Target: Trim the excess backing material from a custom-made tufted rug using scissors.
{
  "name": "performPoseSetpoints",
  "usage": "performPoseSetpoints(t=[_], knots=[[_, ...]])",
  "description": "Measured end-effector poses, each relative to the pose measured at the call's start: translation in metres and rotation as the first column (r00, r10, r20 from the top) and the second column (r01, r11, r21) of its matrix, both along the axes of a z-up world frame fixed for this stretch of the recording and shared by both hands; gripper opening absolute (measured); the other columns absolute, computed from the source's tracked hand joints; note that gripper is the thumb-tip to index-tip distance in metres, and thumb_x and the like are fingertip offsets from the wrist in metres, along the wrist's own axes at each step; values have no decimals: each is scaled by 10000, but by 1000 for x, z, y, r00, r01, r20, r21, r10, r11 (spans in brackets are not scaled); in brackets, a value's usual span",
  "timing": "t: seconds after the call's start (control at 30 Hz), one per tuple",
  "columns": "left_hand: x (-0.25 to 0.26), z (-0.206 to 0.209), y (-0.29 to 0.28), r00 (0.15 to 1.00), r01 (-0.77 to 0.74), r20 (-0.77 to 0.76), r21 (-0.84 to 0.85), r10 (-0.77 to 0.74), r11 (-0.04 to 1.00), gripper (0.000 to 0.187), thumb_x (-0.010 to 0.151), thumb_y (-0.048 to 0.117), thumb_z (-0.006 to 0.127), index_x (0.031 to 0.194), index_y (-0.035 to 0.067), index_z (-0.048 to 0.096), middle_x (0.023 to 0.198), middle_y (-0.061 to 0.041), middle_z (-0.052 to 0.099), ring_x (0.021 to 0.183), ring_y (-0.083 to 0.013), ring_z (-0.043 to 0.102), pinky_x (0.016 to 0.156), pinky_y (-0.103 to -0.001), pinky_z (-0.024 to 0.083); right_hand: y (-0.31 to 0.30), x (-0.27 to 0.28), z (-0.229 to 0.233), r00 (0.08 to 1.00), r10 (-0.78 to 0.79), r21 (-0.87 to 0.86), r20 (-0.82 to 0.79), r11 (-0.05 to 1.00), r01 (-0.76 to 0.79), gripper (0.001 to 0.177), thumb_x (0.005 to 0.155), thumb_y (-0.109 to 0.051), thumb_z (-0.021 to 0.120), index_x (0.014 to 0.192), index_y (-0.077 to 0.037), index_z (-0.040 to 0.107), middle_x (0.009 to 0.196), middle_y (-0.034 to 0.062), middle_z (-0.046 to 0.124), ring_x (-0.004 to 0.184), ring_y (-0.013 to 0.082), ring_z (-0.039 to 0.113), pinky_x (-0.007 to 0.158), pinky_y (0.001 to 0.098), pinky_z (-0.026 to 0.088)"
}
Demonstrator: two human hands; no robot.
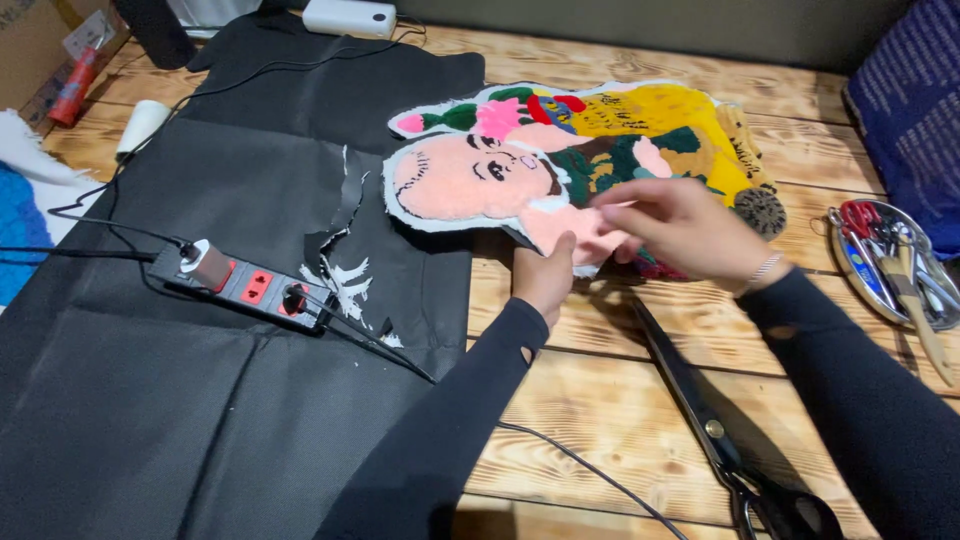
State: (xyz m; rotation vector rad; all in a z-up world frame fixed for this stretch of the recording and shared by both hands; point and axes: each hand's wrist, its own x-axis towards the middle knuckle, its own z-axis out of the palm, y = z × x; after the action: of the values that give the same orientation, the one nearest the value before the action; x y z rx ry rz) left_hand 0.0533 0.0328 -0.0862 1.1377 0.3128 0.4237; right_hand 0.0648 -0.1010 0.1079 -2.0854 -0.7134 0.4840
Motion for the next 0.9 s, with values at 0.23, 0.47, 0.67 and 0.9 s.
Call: performPoseSetpoints(t=[0.23, 0.47, 0.67, 0.9], knots=[[-12, 36, 16, 974, 125, -175, -121, -145, 985, 293, 941, 186, 688, 1099, -60, 663, 1009, -103, 695, 823, -187, 631, 648, -343, 529, -183, 74, -57, 871, -491, -55, -33, 871, 489, 380, 995, -303, 637, 1257, -31, 675, 995, 59, 737, 762, 89, 654, 597, 226, 461], [-17, 61, 24, 966, 197, -130, -189, -223, 962, 325, 937, 157, 657, 1189, -44, 614, 1134, -124, 704, 943, -218, 705, 758, -363, 585, -158, -25, -49, 985, -131, -480, 116, 861, 171, 401, 871, -455, 717, 948, -68, 785, 764, 52, 778, 670, 154, 750, 653, 317, 587], [-16, 67, 24, 966, 221, -102, -170, -240, 961, 325, 946, 145, 655, 1188, -69, 616, 1151, -153, 702, 963, -238, 709, 796, -392, 590, -120, -114, -34, 988, -50, -653, 149, 745, 136, 537, 765, -609, 789, 1039, -149, 746, 736, 71, 746, 697, 236, 719, 671, 368, 560], [-27, 80, 21, 963, 218, -127, -157, -238, 963, 336, 953, 156, 651, 1192, -78, 622, 1151, -173, 706, 949, -247, 717, 778, -402, 604, -132, -94, -55, 895, -159, -304, 416, 903, 302, 533, 775, -511, 775, 1114, -105, 713, 946, 85, 756, 853, 248, 752, 747, 369, 594]])
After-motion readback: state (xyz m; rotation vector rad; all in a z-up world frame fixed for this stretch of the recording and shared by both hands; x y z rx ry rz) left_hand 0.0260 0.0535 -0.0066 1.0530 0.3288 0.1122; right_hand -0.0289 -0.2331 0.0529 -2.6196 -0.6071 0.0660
